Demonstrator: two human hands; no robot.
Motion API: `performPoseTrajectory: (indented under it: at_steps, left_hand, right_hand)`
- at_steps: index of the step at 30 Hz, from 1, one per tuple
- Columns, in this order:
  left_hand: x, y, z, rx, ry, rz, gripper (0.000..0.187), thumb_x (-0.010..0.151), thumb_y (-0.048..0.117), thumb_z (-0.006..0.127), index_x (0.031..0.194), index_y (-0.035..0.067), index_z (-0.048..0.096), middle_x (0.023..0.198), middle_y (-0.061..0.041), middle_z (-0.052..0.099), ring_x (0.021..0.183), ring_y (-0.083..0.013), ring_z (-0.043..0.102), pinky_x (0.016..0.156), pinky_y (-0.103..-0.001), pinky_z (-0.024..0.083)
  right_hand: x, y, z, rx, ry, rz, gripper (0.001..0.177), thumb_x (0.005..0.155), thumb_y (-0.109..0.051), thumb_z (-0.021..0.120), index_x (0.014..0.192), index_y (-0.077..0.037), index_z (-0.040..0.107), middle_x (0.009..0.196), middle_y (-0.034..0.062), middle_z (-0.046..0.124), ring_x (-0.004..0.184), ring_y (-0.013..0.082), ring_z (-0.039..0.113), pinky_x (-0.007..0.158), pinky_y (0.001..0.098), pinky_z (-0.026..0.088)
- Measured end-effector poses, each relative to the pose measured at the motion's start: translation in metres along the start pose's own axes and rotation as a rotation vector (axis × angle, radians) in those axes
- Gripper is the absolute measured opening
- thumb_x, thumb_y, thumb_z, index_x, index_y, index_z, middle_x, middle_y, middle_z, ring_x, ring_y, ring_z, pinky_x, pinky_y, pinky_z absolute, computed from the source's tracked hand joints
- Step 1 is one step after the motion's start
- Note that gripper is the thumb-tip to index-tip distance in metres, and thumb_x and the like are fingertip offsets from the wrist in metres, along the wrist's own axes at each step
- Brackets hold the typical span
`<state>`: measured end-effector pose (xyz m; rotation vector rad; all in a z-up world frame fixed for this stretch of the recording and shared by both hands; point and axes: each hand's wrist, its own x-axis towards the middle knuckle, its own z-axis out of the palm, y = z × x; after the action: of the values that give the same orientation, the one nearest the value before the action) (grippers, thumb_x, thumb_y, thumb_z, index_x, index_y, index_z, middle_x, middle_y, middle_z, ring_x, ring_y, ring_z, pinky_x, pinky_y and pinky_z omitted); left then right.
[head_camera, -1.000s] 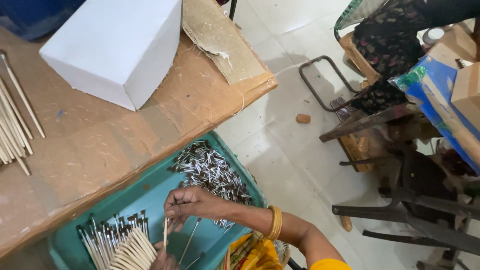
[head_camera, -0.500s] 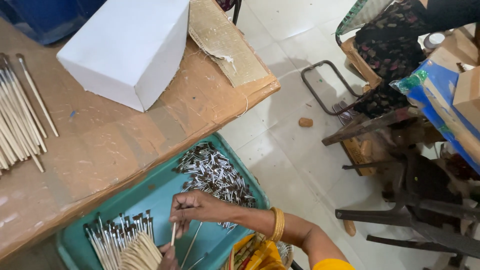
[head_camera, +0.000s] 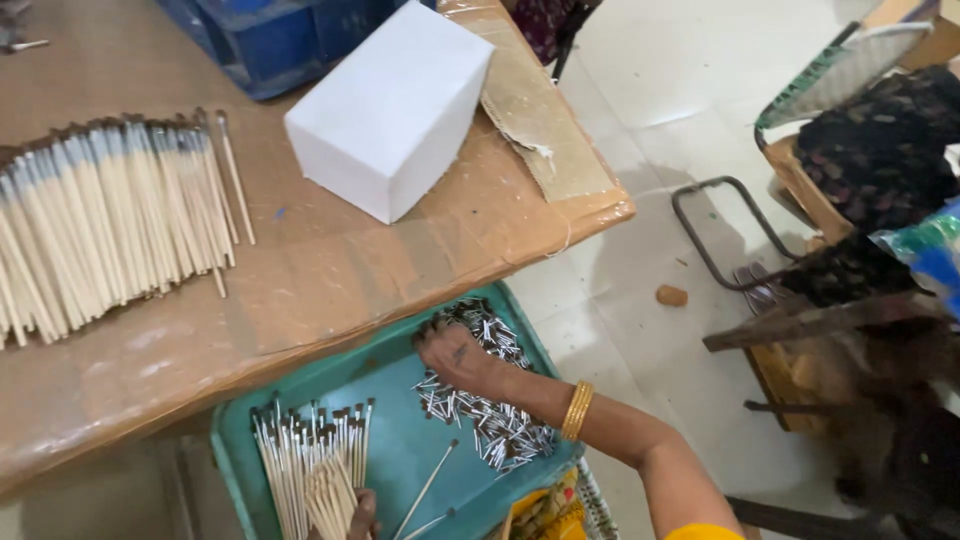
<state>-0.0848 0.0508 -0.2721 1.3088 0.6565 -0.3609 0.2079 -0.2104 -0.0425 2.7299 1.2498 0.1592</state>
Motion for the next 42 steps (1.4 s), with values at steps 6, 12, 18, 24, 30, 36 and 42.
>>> performPoseTrajectory:
  at_steps: [6, 12, 18, 24, 30, 36, 42]
  left_hand:
    - [-0.011, 0.069, 0.028, -0.121, 0.043, 0.029, 0.031, 0.088, 0.011, 0.071, 0.116, 0.0, 0.064, 0.076, -0.014, 0.066, 0.06, -0.0228, 0.066, 0.054, -0.04, 0.061]
    - [0.009, 0.06, 0.022, -0.025, -0.004, -0.01, 0.034, 0.087, 0.009, 0.07, 0.118, -0.002, 0.063, 0.079, -0.016, 0.072, 0.066, -0.0271, 0.075, 0.062, -0.041, 0.067]
    - [-0.013, 0.096, 0.038, -0.077, 0.017, 0.02, 0.038, 0.084, 0.007, 0.074, 0.12, -0.002, 0.063, 0.072, -0.017, 0.07, 0.06, -0.025, 0.072, 0.056, -0.039, 0.061]
    - [-0.007, 0.099, 0.048, -0.29, -0.048, 0.012, 0.041, 0.083, -0.001, 0.072, 0.122, 0.005, 0.062, 0.061, -0.014, 0.062, 0.042, -0.0203, 0.054, 0.033, -0.036, 0.041]
    - [-0.018, 0.121, 0.066, -0.519, -0.493, -0.099, 0.024, 0.095, 0.013, 0.062, 0.118, 0.009, 0.063, 0.053, -0.011, 0.053, 0.035, -0.0192, 0.044, 0.033, -0.035, 0.035]
    - [-0.029, 0.13, 0.071, -0.568, -0.466, -0.21, 0.026, 0.095, 0.015, 0.059, 0.121, 0.012, 0.063, 0.051, -0.009, 0.046, 0.036, -0.0185, 0.041, 0.039, -0.035, 0.037]
    - [-0.01, 0.087, 0.063, -0.636, -0.514, -0.264, 0.023, 0.098, 0.014, 0.06, 0.121, 0.013, 0.063, 0.05, -0.003, 0.041, 0.04, -0.0152, 0.039, 0.041, -0.033, 0.035]
  right_hand:
    - [-0.011, 0.011, 0.0, 0.301, 0.501, -0.119, 0.033, 0.077, -0.002, 0.063, 0.109, -0.004, 0.062, 0.094, 0.0142, 0.07, 0.086, 0.032, 0.068, 0.071, 0.0477, 0.052]
    - [-0.008, 0.002, -0.043, 0.56, 0.098, 0.266, 0.021, 0.099, -0.017, 0.065, 0.111, -0.001, 0.059, 0.093, 0.0168, 0.07, 0.093, 0.0359, 0.07, 0.074, 0.0504, 0.054]
    - [-0.018, -0.001, -0.056, 0.52, 0.34, 0.276, 0.025, 0.087, -0.018, 0.071, 0.105, -0.002, 0.064, 0.092, 0.02, 0.069, 0.085, 0.0382, 0.068, 0.072, 0.0472, 0.055]
    - [-0.033, -0.029, -0.081, 1.454, 0.019, 0.463, 0.017, 0.101, -0.018, 0.067, 0.101, -0.001, 0.071, 0.088, 0.0095, 0.069, 0.074, 0.0187, 0.066, 0.062, 0.0326, 0.055]
    - [-0.046, -0.05, -0.089, 2.15, 0.009, 0.483, 0.017, 0.105, -0.018, 0.064, 0.105, -0.001, 0.063, 0.096, 0.0121, 0.073, 0.091, 0.0193, 0.076, 0.069, 0.0258, 0.059]
    - [-0.047, -0.046, -0.094, 2.304, 0.036, 0.477, 0.015, 0.103, -0.016, 0.062, 0.106, -0.001, 0.059, 0.095, 0.0133, 0.074, 0.092, 0.0273, 0.078, 0.067, 0.0302, 0.062]
    - [-0.05, -0.043, -0.08, 2.224, -0.039, 0.311, 0.012, 0.104, -0.01, 0.065, 0.102, 0.001, 0.059, 0.095, 0.0156, 0.073, 0.094, 0.0282, 0.077, 0.075, 0.0339, 0.064]
